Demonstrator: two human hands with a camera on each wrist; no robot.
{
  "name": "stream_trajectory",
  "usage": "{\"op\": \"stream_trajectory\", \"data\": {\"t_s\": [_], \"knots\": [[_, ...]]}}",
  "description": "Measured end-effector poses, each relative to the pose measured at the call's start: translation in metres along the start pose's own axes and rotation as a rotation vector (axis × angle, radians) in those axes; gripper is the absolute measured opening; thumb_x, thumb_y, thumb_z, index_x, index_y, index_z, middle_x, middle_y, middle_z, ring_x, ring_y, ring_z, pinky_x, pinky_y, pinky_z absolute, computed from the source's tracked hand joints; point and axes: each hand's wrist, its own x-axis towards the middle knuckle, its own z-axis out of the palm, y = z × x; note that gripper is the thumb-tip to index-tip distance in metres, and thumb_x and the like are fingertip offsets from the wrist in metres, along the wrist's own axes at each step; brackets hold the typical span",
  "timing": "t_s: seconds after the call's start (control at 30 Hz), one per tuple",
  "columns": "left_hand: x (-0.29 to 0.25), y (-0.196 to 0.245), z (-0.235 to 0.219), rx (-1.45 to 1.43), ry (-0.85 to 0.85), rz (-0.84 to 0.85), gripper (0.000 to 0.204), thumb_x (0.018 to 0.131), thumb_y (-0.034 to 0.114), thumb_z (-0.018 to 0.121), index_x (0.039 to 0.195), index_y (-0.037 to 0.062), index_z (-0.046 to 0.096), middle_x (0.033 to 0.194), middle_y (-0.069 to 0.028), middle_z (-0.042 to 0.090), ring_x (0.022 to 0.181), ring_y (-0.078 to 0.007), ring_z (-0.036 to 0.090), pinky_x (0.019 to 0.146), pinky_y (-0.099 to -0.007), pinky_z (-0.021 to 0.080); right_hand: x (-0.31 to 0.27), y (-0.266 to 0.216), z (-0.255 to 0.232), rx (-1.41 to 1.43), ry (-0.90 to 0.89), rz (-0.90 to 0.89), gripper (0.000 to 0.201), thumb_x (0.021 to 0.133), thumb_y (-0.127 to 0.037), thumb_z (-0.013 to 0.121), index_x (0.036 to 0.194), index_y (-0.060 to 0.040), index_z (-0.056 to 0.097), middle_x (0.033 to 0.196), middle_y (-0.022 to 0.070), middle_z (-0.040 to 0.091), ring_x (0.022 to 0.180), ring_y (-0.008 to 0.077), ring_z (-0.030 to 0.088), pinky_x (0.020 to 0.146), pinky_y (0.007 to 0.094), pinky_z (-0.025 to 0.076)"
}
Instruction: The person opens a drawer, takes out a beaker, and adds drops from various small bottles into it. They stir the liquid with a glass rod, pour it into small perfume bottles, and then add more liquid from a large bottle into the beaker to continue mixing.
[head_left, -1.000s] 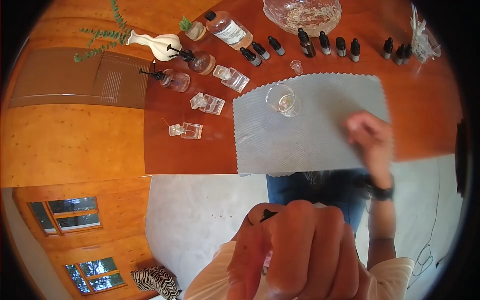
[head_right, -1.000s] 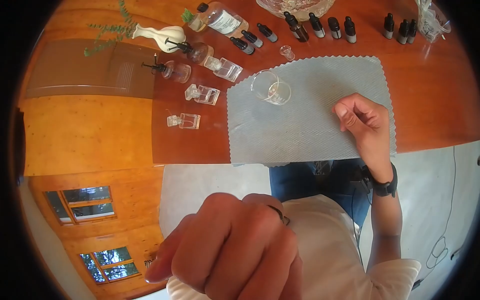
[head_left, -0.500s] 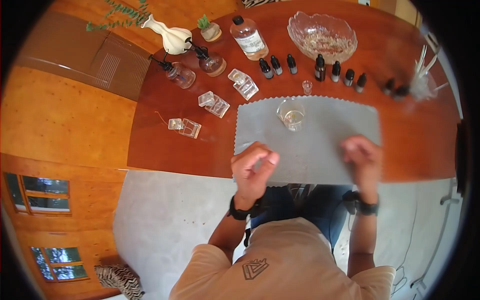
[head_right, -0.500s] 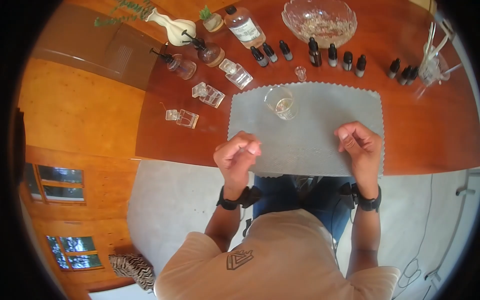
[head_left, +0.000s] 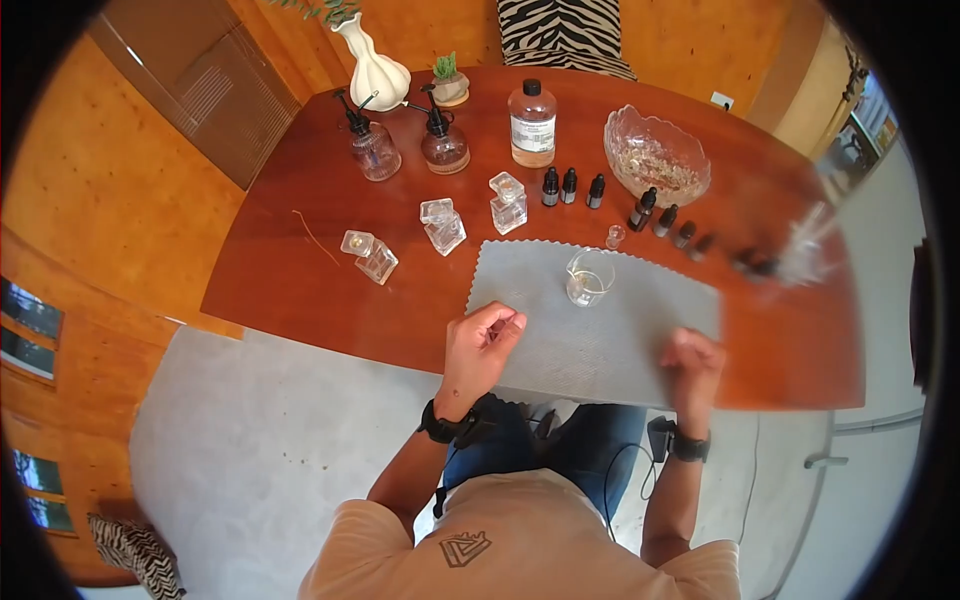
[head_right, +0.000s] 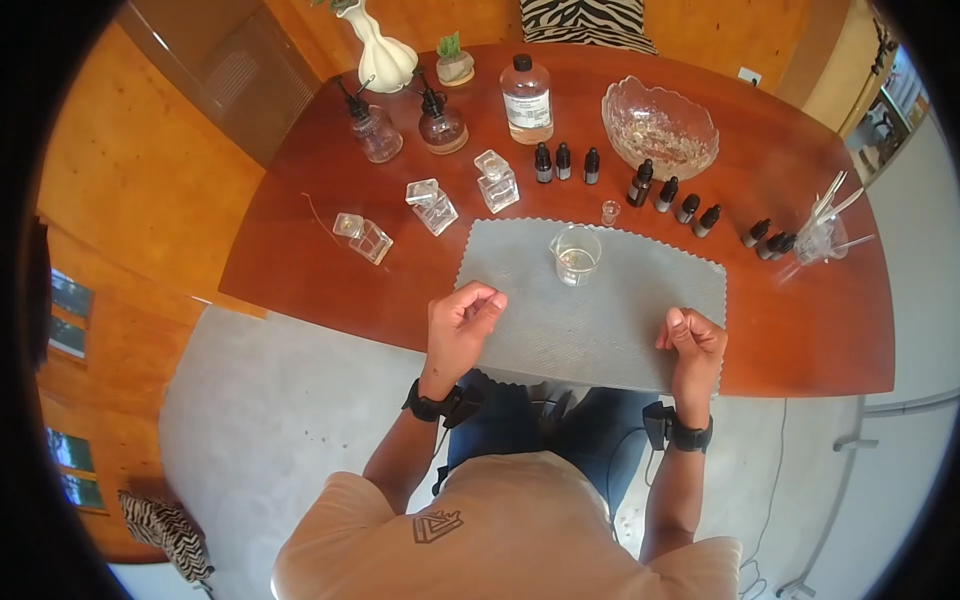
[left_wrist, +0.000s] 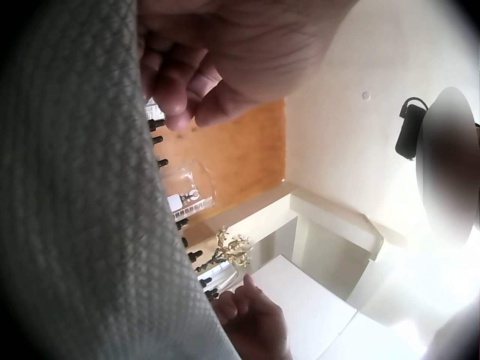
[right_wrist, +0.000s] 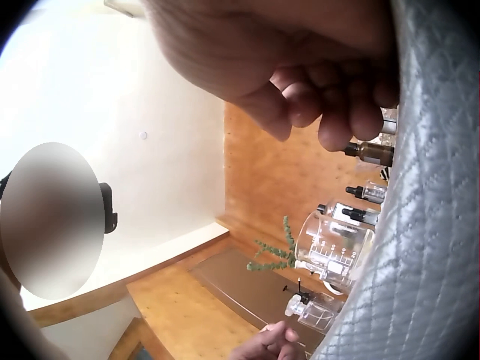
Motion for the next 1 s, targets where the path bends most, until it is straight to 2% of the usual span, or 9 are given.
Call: {"op": "stream_trajectory", "data": {"t_s": [0.07,0.2,0.3,0.33,0.47,0.63,0.83,0.9,1.0], "knots": [[-0.001,0.000,-0.002,-0.013,0.006,-0.003,0.019,0.097,0.015,0.073,0.088,-0.0013,0.070,0.064,0.0001,0.060,0.058,-0.0047,0.052,0.056,-0.0240,0.040,0.000,-0.002,0.002,-0.047,0.001,-0.001,0.044,0.103,-0.027,0.067,0.068,-0.0038,0.054,0.065,0.0022,0.054,0.064,0.0108,0.050,0.065,0.0275,0.038],[-0.003,-0.004,-0.003,0.054,0.018,0.058,0.019,0.095,0.016,0.073,0.090,-0.0014,0.069,0.068,-0.0092,0.062,0.058,-0.0159,0.056,0.055,-0.0312,0.044,0.000,-0.004,0.005,-0.087,-0.012,-0.050,0.033,0.103,-0.023,0.067,0.078,-0.0018,0.063,0.068,0.0016,0.058,0.066,0.0104,0.053,0.066,0.0265,0.041],[-0.003,-0.005,-0.003,0.042,0.053,0.119,0.018,0.095,0.016,0.074,0.091,-0.0013,0.070,0.069,-0.0101,0.062,0.059,-0.0180,0.058,0.056,-0.0315,0.045,-0.001,-0.009,0.013,-0.036,0.011,-0.003,0.018,0.102,-0.018,0.067,0.099,-0.0003,0.069,0.073,0.0010,0.062,0.069,0.0100,0.056,0.068,0.0253,0.044],[-0.004,-0.004,-0.003,0.022,0.069,0.139,0.017,0.095,0.016,0.074,0.092,-0.0012,0.070,0.069,-0.0104,0.062,0.059,-0.0181,0.058,0.057,-0.0312,0.045,0.000,-0.006,0.008,-0.035,-0.047,-0.018,0.024,0.102,-0.013,0.067,0.122,-0.0001,0.068,0.079,0.0012,0.065,0.072,0.0099,0.059,0.069,0.0247,0.046],[-0.009,-0.015,-0.012,-0.158,0.104,0.089,0.014,0.094,0.012,0.075,0.094,-0.0019,0.070,0.072,-0.0077,0.065,0.064,-0.0117,0.059,0.062,-0.0274,0.047,-0.002,-0.011,0.014,-0.100,-0.008,-0.030,0.032,0.100,-0.006,0.064,0.132,-0.0003,0.066,0.082,0.0032,0.067,0.074,0.0100,0.060,0.069,0.0248,0.048],[-0.015,-0.024,-0.030,-0.270,0.167,0.037,0.013,0.097,0.011,0.072,0.096,-0.0019,0.070,0.078,0.0001,0.067,0.068,-0.0060,0.058,0.061,-0.0234,0.047,-0.002,-0.009,0.013,-0.160,-0.026,0.028,0.027,0.100,-0.005,0.062,0.126,-0.0006,0.069,0.084,0.0033,0.068,0.076,0.0087,0.060,0.069,0.0239,0.048],[-0.014,-0.020,-0.050,-0.261,0.128,-0.079,0.012,0.097,0.009,0.070,0.095,-0.0028,0.069,0.080,-0.0010,0.066,0.069,-0.0075,0.060,0.064,-0.0238,0.049,-0.003,0.002,0.014,-0.227,-0.042,0.045,0.020,0.099,-0.006,0.064,0.116,0.0006,0.071,0.083,0.0024,0.068,0.075,0.0079,0.061,0.068,0.0229,0.047],[-0.012,-0.020,-0.051,-0.257,0.083,-0.133,0.011,0.097,0.008,0.069,0.094,-0.0025,0.069,0.080,-0.0011,0.065,0.070,-0.0081,0.060,0.066,-0.0238,0.048,-0.002,-0.008,0.010,-0.115,-0.070,0.061,0.019,0.099,-0.006,0.064,0.115,0.0003,0.072,0.082,0.0027,0.069,0.074,0.0082,0.061,0.067,0.0227,0.048],[-0.013,-0.021,-0.054,-0.174,0.028,-0.102,0.011,0.096,0.009,0.069,0.094,-0.0021,0.068,0.078,-0.0003,0.064,0.070,-0.0086,0.059,0.066,-0.0241,0.047,0.014,-0.032,-0.036,-0.118,0.089,-0.046,0.024,0.095,0.002,0.057,0.113,0.0010,0.072,0.081,0.0045,0.070,0.070,0.0113,0.064,0.063,0.0247,0.050]]}}
